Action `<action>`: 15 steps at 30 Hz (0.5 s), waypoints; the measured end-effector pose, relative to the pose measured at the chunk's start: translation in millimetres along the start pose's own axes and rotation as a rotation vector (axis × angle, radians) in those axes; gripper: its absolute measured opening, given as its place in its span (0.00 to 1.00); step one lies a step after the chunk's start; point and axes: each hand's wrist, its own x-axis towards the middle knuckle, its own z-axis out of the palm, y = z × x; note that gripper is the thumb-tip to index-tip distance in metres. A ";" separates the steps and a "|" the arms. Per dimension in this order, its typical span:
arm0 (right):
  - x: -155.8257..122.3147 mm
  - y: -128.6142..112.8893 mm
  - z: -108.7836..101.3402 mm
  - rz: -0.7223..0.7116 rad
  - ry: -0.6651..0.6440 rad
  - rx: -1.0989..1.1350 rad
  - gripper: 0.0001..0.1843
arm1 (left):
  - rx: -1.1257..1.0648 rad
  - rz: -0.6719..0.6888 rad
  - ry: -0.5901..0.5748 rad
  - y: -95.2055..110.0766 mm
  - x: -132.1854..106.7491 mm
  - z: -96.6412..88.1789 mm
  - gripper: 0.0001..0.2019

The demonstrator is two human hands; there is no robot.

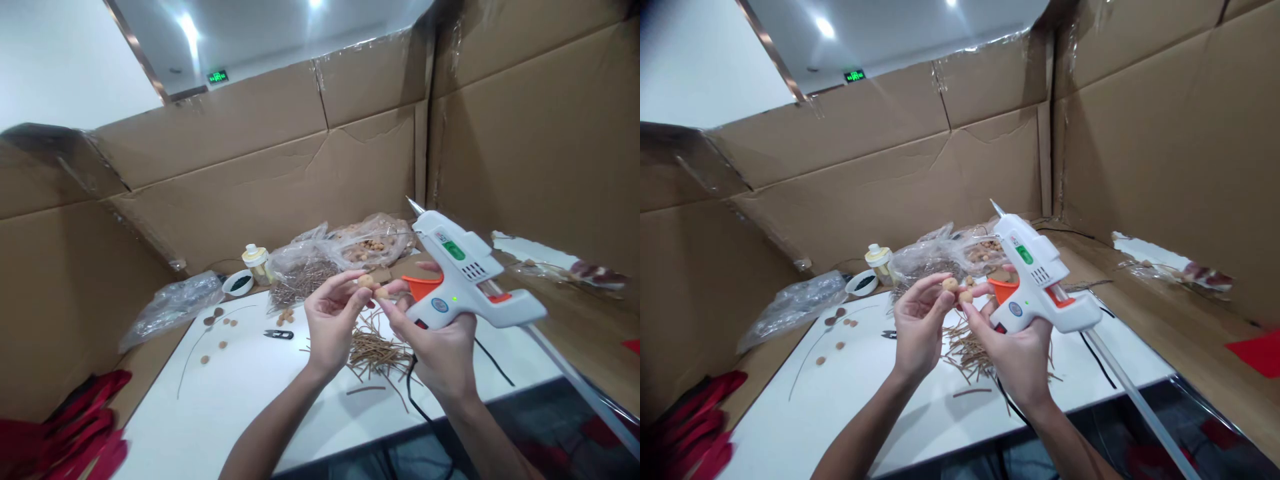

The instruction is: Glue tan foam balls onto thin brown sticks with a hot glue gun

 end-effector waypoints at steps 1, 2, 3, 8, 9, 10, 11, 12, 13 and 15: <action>0.6 0.2 -0.5 0.037 -0.013 0.055 0.31 | 0.017 0.007 0.003 -0.1 -0.1 -0.7 0.10; 1.2 0.0 -1.1 0.083 -0.032 0.118 0.32 | 0.034 0.019 0.003 0.0 -0.4 -1.2 0.09; 1.8 -0.5 -1.7 0.135 -0.056 0.184 0.32 | 0.050 0.039 0.003 0.3 -0.8 -1.4 0.09; 5.0 -3.5 -4.6 0.401 -0.157 0.461 0.26 | 0.146 0.207 0.004 2.0 -4.3 0.0 0.10; 5.3 -3.5 -4.8 0.430 -0.168 0.486 0.26 | 0.166 0.235 0.012 1.6 -4.9 0.2 0.11; 5.4 -3.2 -4.8 0.450 -0.175 0.501 0.25 | 0.182 0.256 0.020 1.0 -5.4 0.3 0.11; 5.4 -2.7 -4.6 0.462 -0.183 0.509 0.25 | 0.192 0.270 0.027 0.2 -5.8 0.3 0.12; 5.2 -2.2 -4.3 0.468 -0.189 0.512 0.25 | 0.197 0.277 0.029 -0.7 -6.0 0.3 0.12; 4.9 -1.8 -3.9 0.471 -0.195 0.512 0.25 | 0.198 0.280 0.028 -1.4 -6.1 0.3 0.11; 3.9 -1.6 -3.1 0.472 -0.197 0.510 0.24 | 0.196 0.280 0.021 -2.3 -6.3 0.4 0.11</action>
